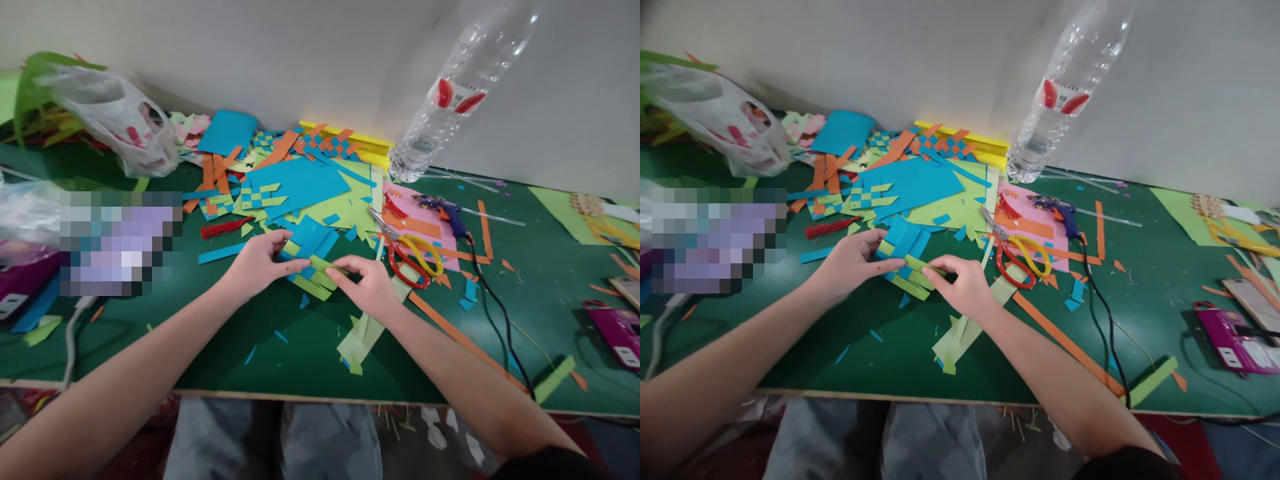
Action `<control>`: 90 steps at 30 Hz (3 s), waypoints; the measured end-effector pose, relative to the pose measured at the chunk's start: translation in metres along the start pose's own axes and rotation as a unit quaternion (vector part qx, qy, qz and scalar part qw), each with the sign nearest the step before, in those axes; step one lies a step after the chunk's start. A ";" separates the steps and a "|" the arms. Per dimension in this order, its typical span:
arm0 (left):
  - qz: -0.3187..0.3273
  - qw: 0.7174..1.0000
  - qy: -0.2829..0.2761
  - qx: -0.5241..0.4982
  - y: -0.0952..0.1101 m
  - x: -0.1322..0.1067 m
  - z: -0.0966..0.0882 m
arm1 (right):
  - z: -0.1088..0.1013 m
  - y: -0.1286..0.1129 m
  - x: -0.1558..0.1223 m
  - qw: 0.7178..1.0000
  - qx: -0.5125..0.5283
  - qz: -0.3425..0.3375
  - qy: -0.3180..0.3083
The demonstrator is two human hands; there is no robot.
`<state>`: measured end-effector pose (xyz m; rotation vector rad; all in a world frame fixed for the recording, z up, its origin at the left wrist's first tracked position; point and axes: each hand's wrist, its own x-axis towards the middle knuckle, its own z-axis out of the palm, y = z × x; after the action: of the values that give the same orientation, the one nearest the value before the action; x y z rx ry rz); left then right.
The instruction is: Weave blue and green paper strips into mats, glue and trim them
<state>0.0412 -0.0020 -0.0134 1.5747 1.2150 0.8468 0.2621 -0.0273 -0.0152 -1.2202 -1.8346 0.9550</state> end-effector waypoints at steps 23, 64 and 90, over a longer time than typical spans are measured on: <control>-0.020 0.997 -0.018 -0.068 0.002 -0.001 0.001 | 0.000 0.004 -0.002 0.999 -0.048 -0.001 -0.014; -0.025 0.998 -0.062 -0.008 0.009 -0.002 0.001 | 0.001 0.002 -0.003 0.995 -0.098 -0.007 0.011; 0.000 0.998 -0.002 0.070 0.014 -0.002 0.001 | -0.001 0.000 0.000 0.991 -0.096 -0.077 0.059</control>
<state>0.0461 -0.0053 -0.0005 1.6880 1.2953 0.7710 0.2628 -0.0275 -0.0150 -1.2015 -1.9286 0.6204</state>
